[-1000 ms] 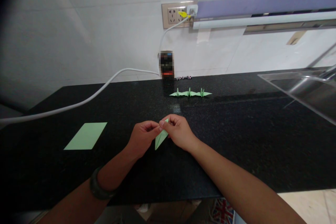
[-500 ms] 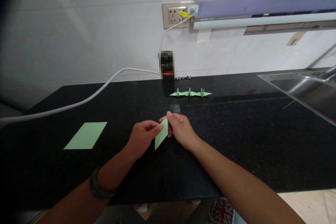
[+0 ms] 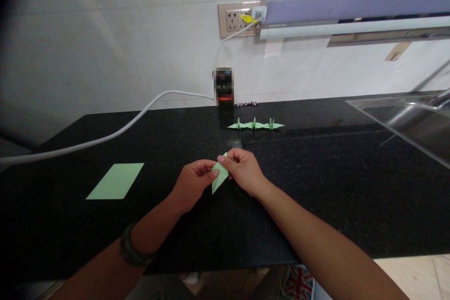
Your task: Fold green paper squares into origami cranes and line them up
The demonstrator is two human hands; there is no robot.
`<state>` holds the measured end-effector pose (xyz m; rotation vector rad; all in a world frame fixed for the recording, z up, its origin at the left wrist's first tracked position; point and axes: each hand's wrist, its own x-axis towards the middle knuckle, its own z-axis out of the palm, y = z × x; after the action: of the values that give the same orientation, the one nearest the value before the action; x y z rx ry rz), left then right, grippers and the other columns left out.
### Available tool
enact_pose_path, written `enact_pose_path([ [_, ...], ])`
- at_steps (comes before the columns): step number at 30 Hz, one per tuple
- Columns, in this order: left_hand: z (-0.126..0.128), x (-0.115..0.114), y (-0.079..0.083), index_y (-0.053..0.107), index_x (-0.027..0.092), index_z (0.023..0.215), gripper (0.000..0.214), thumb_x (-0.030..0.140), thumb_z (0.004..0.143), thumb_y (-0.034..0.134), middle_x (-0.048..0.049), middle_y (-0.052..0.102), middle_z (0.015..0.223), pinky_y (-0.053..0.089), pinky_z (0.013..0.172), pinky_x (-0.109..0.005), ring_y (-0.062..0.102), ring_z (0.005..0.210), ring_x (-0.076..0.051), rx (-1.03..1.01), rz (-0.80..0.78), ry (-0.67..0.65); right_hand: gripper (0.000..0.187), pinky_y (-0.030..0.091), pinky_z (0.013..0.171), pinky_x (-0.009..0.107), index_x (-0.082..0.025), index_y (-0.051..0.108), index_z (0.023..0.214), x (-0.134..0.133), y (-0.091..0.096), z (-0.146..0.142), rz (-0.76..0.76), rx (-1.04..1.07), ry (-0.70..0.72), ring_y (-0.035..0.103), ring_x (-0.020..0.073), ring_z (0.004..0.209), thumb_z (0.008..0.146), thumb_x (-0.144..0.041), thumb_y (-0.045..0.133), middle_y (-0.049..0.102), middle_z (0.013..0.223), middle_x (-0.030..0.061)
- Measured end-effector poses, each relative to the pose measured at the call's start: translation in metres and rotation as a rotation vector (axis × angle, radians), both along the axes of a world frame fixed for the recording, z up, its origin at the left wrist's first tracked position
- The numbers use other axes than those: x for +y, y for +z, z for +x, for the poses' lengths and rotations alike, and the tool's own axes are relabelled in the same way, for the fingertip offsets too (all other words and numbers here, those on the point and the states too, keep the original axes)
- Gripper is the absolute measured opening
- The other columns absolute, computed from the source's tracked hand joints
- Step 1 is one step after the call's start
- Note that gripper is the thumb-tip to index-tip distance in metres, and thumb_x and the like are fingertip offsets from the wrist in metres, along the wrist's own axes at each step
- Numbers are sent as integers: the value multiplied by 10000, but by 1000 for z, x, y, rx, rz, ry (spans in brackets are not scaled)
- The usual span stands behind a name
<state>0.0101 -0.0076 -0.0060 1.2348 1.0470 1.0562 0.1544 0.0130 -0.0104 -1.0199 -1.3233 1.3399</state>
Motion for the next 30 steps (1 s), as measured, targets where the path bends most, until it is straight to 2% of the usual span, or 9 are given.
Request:
enact_pose_path([
  [3,1,0,1,538,156,1059,434,180,639,645,-18,646,737,454,643,-255,595,671,-130,-132,-82,-41,267,313,395,196,-167,477,602,3,1,2,21,9,-51,400,62,413,693,-377,614,478,506,-48],
  [5,2,0,1,497,166,1105,480,226,653,645,-20,648,737,464,618,-266,602,646,-134,-177,-159,-37,262,317,396,197,-167,479,607,3,2,2,34,6,-72,404,64,414,693,-375,613,485,505,-46],
  [10,2,-1,4,594,115,813,270,362,704,588,-72,657,773,465,570,-238,621,660,-145,-90,-256,-83,254,344,413,207,-170,480,614,0,5,1,63,-33,-84,423,72,436,688,-372,614,506,532,-34],
  [14,2,0,5,594,128,767,241,358,693,597,-48,656,693,472,574,-245,625,636,-149,-12,-217,-7,222,380,449,213,-172,520,696,0,3,1,113,-106,-75,453,81,496,665,-356,639,522,609,-22],
  [17,1,1,4,598,137,766,263,389,691,589,-33,645,643,475,577,-258,621,627,-158,52,-137,20,393,399,439,198,-204,493,921,1,1,0,59,-60,-11,481,78,523,606,-320,697,532,724,-23],
  [19,1,1,2,601,142,774,270,400,699,576,-28,640,635,476,593,-263,621,647,-163,69,-92,3,489,404,421,188,-223,444,996,1,-1,-2,-6,-4,41,498,74,519,594,-317,708,531,772,-22],
  [22,0,2,0,597,147,779,244,380,720,554,-25,639,651,475,617,-264,617,672,-158,61,-61,-22,459,407,412,182,-224,424,999,0,-2,-4,-58,62,70,522,74,508,633,-335,677,536,773,-22],
  [25,-1,2,-1,599,153,800,213,347,734,540,-27,648,704,472,636,-264,612,691,-149,43,-56,-31,410,414,433,182,-235,436,985,-1,0,-4,-20,131,46,540,71,524,653,-322,661,547,794,-26],
  [30,-1,2,-1,624,153,799,204,328,719,557,-26,654,686,466,640,-260,611,675,-144,25,-67,-23,202,427,492,213,-159,573,775,-3,7,-3,-15,35,154,556,96,548,700,-343,614,575,645,-6],
])
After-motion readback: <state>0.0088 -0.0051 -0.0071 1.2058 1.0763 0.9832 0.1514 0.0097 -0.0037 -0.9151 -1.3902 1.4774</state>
